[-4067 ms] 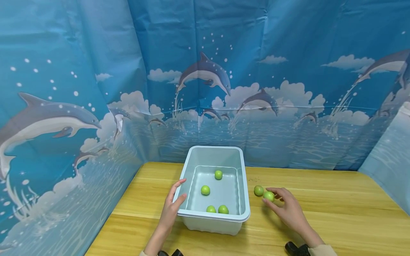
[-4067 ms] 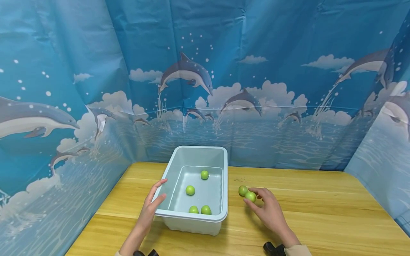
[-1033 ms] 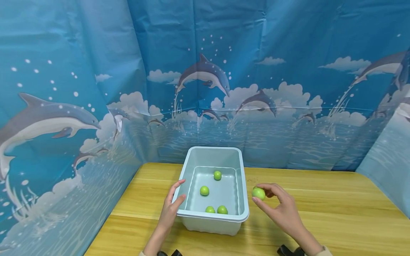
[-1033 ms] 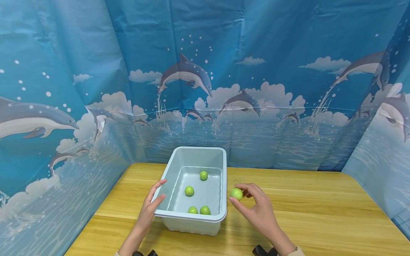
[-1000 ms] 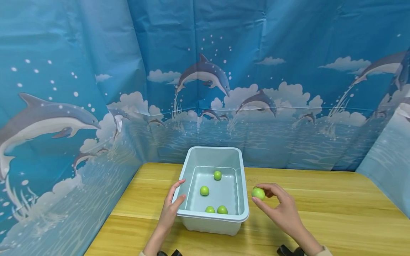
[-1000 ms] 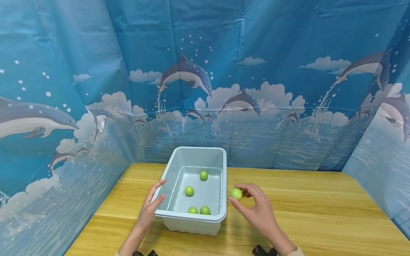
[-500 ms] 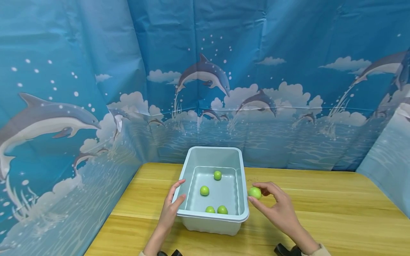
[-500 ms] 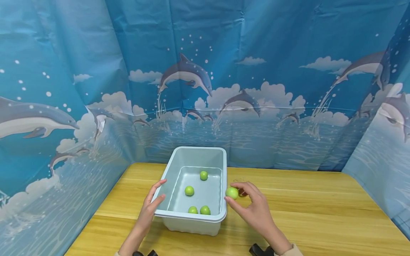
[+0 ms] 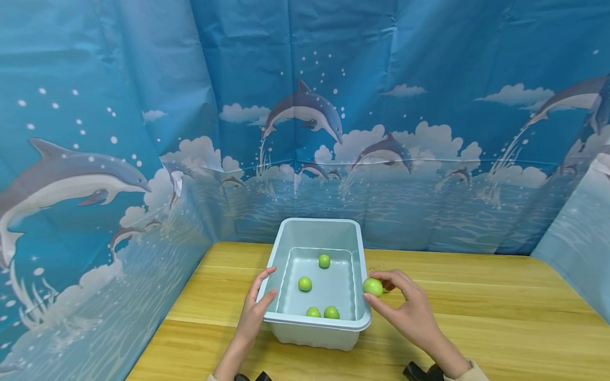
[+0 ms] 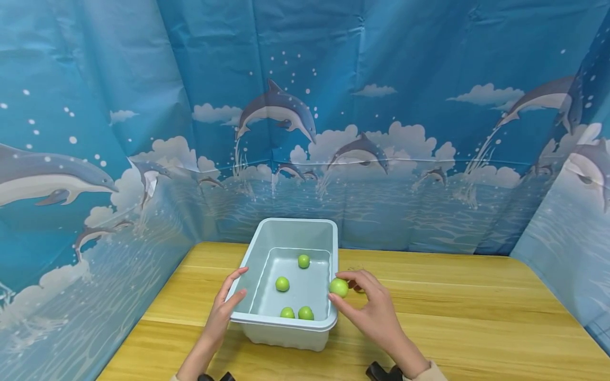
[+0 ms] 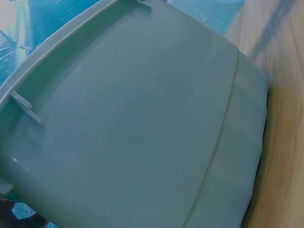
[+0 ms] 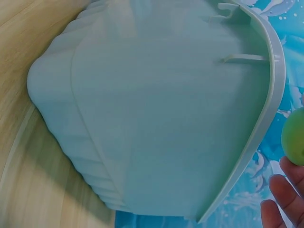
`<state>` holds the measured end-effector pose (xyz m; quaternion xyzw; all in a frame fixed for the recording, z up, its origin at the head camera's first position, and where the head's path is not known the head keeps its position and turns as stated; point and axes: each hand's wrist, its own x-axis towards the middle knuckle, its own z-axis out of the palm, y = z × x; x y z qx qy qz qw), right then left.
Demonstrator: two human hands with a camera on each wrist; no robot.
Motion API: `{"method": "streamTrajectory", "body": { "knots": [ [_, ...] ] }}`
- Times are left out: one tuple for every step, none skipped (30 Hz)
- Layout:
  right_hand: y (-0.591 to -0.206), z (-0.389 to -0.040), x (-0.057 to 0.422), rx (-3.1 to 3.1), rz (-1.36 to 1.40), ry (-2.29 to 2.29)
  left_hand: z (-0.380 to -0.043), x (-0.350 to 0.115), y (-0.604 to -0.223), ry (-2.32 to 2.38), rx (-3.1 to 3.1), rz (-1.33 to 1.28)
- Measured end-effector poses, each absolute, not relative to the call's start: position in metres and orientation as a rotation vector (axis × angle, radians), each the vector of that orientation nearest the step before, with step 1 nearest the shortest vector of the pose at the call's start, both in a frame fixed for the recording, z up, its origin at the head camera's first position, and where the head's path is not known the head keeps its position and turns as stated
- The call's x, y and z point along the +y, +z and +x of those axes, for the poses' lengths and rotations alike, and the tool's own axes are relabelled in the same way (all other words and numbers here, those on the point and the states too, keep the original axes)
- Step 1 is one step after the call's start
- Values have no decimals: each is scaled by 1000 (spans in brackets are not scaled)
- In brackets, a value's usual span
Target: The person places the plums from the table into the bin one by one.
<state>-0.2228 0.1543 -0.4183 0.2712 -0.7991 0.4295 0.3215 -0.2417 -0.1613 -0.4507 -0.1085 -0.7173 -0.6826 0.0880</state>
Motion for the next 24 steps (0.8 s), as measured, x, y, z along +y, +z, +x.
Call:
{"method": "streamTrajectory", "body": {
  "knots": [
    [-418,-223,154,-2095,714,1129,-242,-161,-451,-2033,-2136,-323],
    [-417,-223,153,-2090,716,1125,-241,-161,-451,-2032,-2137,-325],
    [-417,-222,152,-2084,715,1125,-241,-161,-451,-2032,-2137,-326],
    [-416,-222,151,-2074,717,1120,-241,-161,-450,-2032,-2137,-331],
    [-414,-221,149,-2070,716,1118,-241,-161,-450,-2038,-2133,-327],
    [-411,-219,147,-2062,716,1119,-241,-161,-450,-2037,-2133,-330],
    [-408,-217,145,-2055,714,1121,-241,-161,-450,-2033,-2135,-334],
    [-403,-214,143,-2059,710,1122,-241,-161,-450,-2028,-2137,-340],
    [-398,-211,141,-2060,707,1123,-241,-161,-450,-2024,-2138,-343],
    [-393,-208,139,-2065,702,1125,-241,-161,-450,-2020,-2139,-344],
    [-389,-205,137,-2068,699,1126,-241,-161,-450,-2021,-2139,-339],
    [-386,-202,135,-2068,696,1129,-241,-160,-450,-2020,-2139,-336],
    [-384,-201,134,-2074,697,1125,-241,-160,-450,-2021,-2141,-334],
    [-383,-201,134,-2078,695,1124,-241,-160,-450,-2025,-2142,-329],
    [-384,-201,134,-2077,694,1124,-241,-160,-450,-2027,-2142,-326],
    [-387,-204,134,-2085,690,1117,-241,-160,-450,-2032,-2142,-319],
    [-391,-206,136,-2092,688,1110,-241,-160,-450,-2034,-2143,-316],
    [-396,-210,137,-2099,684,1107,-241,-160,-450,-2035,-2144,-316],
    [-400,-213,139,-2105,681,1103,-241,-160,-450,-2035,-2147,-318],
    [-404,-216,140,-2104,678,1100,-241,-160,-450,-2035,-2147,-317],
    [-408,-219,141,-2105,679,1096,-241,-160,-450,-2033,-2148,-317],
    [-411,-222,141,-2106,679,1091,-241,-160,-450,-2036,-2147,-314],
    [-413,-223,142,-2105,681,1095,-241,-160,-450,-2036,-2146,-314],
    [-414,-224,142,-2105,683,1100,-241,-161,-450,-2035,-2146,-314]
  ]
}}
